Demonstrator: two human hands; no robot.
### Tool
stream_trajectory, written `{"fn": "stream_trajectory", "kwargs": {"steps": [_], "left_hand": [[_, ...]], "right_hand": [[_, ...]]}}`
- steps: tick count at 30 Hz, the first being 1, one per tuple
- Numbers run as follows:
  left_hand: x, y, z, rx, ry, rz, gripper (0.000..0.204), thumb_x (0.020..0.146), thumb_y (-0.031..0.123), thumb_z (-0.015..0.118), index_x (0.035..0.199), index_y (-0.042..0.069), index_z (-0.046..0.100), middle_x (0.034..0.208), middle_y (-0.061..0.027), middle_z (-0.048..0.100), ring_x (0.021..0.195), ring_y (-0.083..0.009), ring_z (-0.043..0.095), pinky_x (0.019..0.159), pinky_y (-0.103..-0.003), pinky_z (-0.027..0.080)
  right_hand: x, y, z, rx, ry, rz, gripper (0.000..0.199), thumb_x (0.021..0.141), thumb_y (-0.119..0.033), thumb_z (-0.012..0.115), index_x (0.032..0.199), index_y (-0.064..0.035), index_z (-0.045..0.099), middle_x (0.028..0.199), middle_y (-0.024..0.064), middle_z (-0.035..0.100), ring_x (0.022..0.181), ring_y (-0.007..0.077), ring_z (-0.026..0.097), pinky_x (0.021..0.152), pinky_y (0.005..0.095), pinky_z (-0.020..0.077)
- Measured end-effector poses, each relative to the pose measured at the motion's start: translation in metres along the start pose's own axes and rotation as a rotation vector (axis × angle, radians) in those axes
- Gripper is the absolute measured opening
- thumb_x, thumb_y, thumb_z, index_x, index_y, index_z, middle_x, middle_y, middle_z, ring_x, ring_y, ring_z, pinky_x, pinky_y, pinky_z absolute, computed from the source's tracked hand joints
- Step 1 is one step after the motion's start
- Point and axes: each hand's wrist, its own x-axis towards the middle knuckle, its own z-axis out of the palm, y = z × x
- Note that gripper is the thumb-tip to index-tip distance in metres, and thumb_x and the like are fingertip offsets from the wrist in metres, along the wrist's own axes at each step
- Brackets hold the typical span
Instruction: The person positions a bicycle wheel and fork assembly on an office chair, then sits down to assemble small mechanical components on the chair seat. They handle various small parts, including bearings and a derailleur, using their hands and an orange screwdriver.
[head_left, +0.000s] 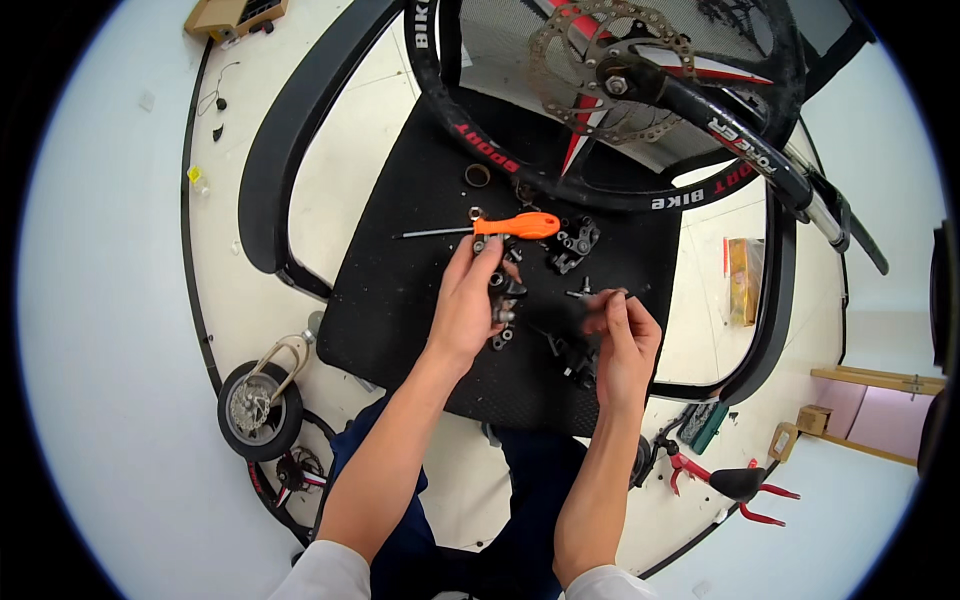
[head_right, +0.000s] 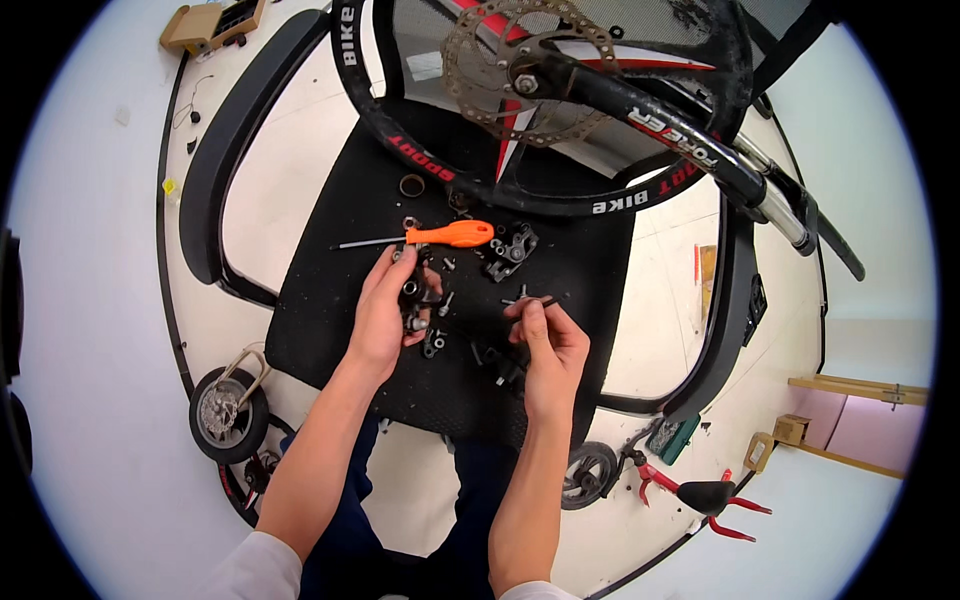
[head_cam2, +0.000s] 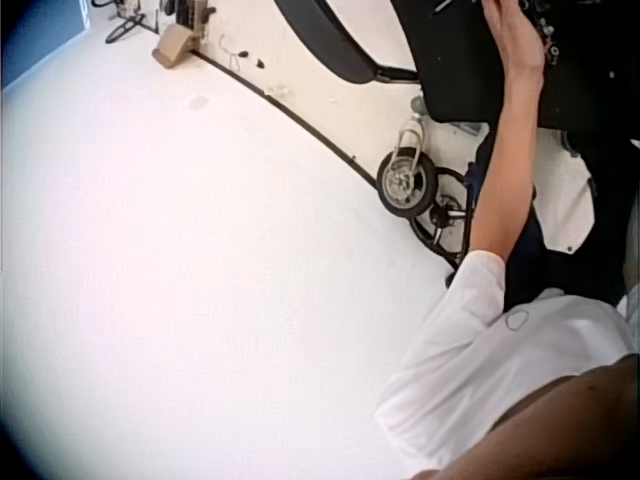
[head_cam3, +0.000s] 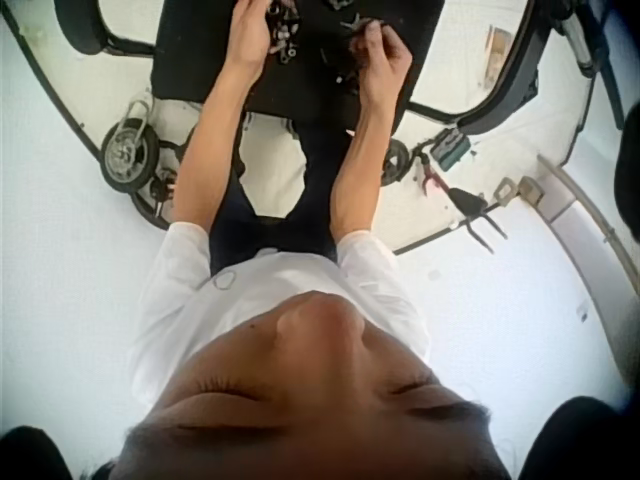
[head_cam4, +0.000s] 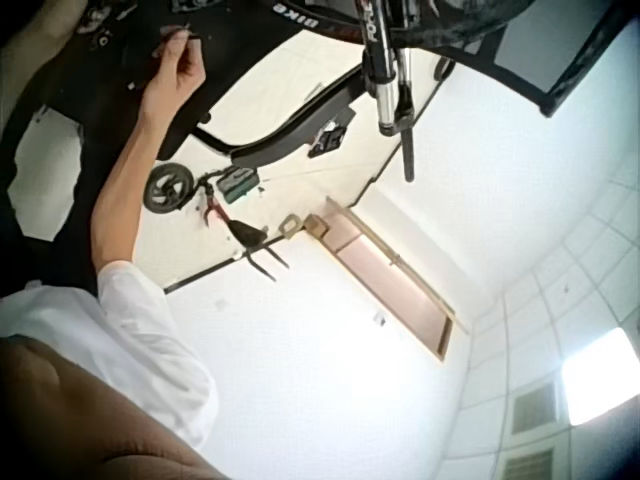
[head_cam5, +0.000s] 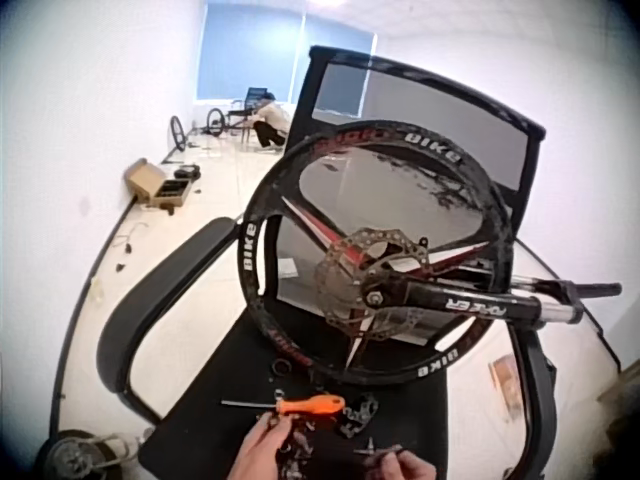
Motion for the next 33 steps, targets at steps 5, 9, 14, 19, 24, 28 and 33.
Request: {"fn": "stream_trajectory", "kwargs": {"steps": [5,9,14,19,24,28,33], "left_hand": [[0.001,-0.007,-0.001,-0.045,-0.035,0.012,0.021,0.101,0.032,0.051,0.108,0.013,0.048,0.080,-0.0008,0.058,0.052,-0.0052,0.048,0.043,-0.020,0.031],[0.000,-0.007,0.000,0.009,-0.058,0.004,0.023,0.099,0.033,0.056,0.102,0.011,0.048,0.079,-0.0025,0.058,0.055,-0.0074,0.052,0.045,-0.021,0.040],[0.003,-0.015,0.005,-0.016,-0.084,0.068,0.026,0.098,0.035,0.057,0.096,0.011,0.049,0.075,-0.0032,0.057,0.057,-0.0077,0.053,0.048,-0.022,0.043],[-0.001,-0.015,0.013,-0.044,-0.100,0.016,0.028,0.098,0.038,0.057,0.093,0.011,0.049,0.073,-0.0028,0.056,0.058,-0.0067,0.052,0.049,-0.022,0.042],[-0.001,-0.017,0.016,-0.021,-0.075,-0.002,0.027,0.098,0.037,0.057,0.091,0.012,0.050,0.073,-0.0015,0.056,0.060,-0.0054,0.051,0.049,-0.021,0.040],[-0.001,-0.018,0.015,-0.002,-0.090,0.000,0.027,0.098,0.037,0.058,0.089,0.013,0.051,0.073,-0.0001,0.056,0.061,-0.0049,0.051,0.049,-0.021,0.040],[0.000,-0.022,0.014,0.029,-0.131,-0.013,0.026,0.098,0.038,0.057,0.089,0.014,0.052,0.072,0.0011,0.055,0.062,-0.0047,0.051,0.050,-0.022,0.040]], "right_hand": [[-0.013,-0.006,0.025,0.160,-0.101,0.115,0.035,0.105,-0.033,0.045,0.087,-0.0031,0.051,0.074,0.0051,0.049,0.068,0.0161,0.052,0.062,0.0298,0.0458],[-0.009,-0.025,0.050,0.570,0.126,0.277,0.039,0.106,-0.039,0.040,0.081,-0.0091,0.046,0.063,-0.0014,0.036,0.053,0.0102,0.035,0.048,0.0249,0.0313],[0.002,-0.016,0.021,1.051,-0.002,0.340,0.044,0.106,-0.042,0.037,0.071,-0.0157,0.030,0.056,-0.0065,0.016,0.044,0.0061,0.010,0.039,0.0249,0.0077],[0.003,-0.016,0.033,0.729,0.073,0.383,0.049,0.103,-0.050,0.039,0.067,-0.0182,0.028,0.055,-0.0079,0.015,0.043,0.0052,0.008,0.038,0.0249,0.0063],[0.002,-0.014,0.038,0.572,0.035,0.358,0.052,0.103,-0.053,0.038,0.067,-0.0174,0.026,0.054,-0.0080,0.014,0.043,0.0048,0.009,0.039,0.0249,0.0079],[0.002,-0.014,0.036,0.571,0.018,0.340,0.053,0.103,-0.053,0.038,0.067,-0.0168,0.026,0.054,-0.0077,0.015,0.043,0.0046,0.009,0.039,0.0247,0.0082],[0.002,-0.015,0.035,0.572,-0.021,0.336,0.053,0.103,-0.053,0.037,0.067,-0.0159,0.027,0.053,-0.0073,0.016,0.043,0.0047,0.010,0.039,0.0246,0.0087]]}}
